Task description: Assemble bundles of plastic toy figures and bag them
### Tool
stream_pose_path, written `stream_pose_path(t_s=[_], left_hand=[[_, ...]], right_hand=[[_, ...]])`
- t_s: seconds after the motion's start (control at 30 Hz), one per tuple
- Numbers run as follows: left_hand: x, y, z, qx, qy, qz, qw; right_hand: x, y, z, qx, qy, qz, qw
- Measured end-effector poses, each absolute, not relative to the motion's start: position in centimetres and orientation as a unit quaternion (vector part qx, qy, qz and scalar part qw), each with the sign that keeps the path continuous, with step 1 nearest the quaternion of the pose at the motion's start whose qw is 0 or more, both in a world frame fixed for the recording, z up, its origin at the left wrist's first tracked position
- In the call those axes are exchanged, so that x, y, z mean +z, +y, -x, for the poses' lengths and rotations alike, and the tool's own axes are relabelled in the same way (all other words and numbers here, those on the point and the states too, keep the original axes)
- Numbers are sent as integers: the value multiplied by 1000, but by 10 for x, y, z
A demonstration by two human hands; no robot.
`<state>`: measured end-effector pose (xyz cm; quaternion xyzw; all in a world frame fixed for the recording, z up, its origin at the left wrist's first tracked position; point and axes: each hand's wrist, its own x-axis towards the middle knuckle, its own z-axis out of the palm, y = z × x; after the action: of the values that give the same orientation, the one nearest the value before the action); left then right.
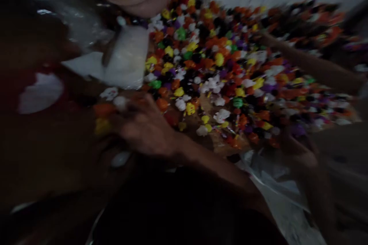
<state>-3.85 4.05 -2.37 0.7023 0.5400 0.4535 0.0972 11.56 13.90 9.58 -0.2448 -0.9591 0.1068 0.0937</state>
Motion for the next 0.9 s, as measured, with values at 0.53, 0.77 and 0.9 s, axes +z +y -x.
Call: stream_pose_path(t_s=[0.53, 0.77, 0.9], left_hand=[[-23, 26, 54, 477, 519, -709, -22], [-32, 29, 62, 507, 489, -709, 34], [-29, 33, 65, 489, 487, -723, 24]], right_hand=[[104, 156, -119, 50, -959, 194, 199], [106, 154, -113, 45, -964, 202, 168], [103, 151, -100, 85, -977, 155, 120]])
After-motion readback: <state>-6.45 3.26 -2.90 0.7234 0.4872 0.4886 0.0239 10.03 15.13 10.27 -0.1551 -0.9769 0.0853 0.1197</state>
